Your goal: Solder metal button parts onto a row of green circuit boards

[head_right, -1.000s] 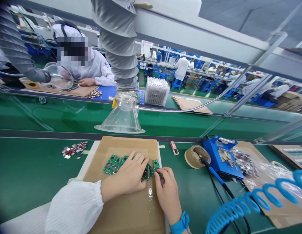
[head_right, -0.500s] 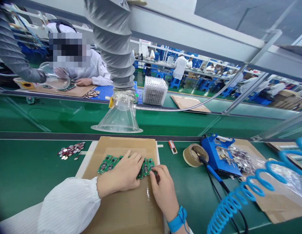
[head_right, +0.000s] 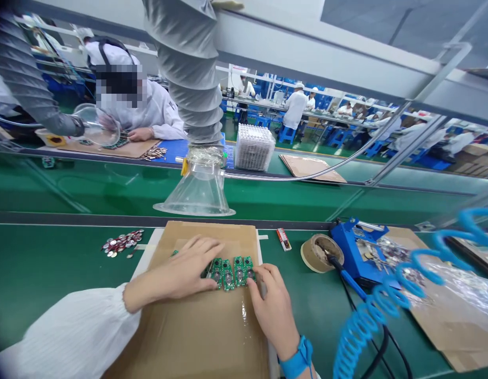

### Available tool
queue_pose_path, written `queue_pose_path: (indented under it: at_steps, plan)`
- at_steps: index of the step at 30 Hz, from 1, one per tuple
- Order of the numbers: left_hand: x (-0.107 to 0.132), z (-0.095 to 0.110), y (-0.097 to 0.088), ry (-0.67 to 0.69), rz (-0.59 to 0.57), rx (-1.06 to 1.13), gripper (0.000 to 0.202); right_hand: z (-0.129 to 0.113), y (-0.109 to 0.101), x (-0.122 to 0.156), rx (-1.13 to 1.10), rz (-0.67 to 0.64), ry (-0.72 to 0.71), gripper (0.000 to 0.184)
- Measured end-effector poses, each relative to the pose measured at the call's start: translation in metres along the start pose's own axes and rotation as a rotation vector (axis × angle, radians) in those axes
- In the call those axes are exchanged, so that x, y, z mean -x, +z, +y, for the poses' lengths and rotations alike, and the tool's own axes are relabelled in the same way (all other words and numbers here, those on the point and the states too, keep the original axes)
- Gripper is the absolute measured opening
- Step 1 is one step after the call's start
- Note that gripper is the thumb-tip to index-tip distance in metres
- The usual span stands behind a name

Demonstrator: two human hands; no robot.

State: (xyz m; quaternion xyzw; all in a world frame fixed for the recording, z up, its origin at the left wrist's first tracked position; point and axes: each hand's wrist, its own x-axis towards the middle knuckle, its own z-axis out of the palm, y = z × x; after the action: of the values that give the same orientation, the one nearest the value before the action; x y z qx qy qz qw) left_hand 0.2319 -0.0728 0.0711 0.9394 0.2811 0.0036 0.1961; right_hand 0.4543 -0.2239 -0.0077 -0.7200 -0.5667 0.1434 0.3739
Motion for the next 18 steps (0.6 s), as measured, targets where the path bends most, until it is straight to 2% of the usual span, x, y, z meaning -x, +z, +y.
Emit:
queue_pose_path:
  at_steps: [3,5,9,14,16,18]
  plan:
    - [0.019,-0.021,-0.005,-0.016,0.027,0.036,0.072,-0.003,0.001,0.001,0.016,-0.013,-0.061,0.027]
    - [0.028,-0.026,-0.002,-0.012,0.018,0.065,0.074,-0.009,0.005,0.0,0.027,-0.067,-0.132,0.028]
    - [0.031,-0.019,0.012,0.02,0.031,0.135,0.078,-0.026,0.016,-0.01,0.078,-0.241,-0.262,0.045]
    - [0.025,-0.009,0.017,0.08,0.076,0.141,0.075,-0.037,0.028,-0.036,0.169,-0.412,-0.321,0.088]
    - [0.024,-0.007,0.014,0.072,0.091,0.1,0.07,-0.035,0.032,-0.043,0.194,-0.443,-0.326,0.092]
    - [0.022,-0.006,0.01,0.056,0.084,0.028,0.063,-0.031,0.033,-0.045,0.217,-0.46,-0.321,0.088]
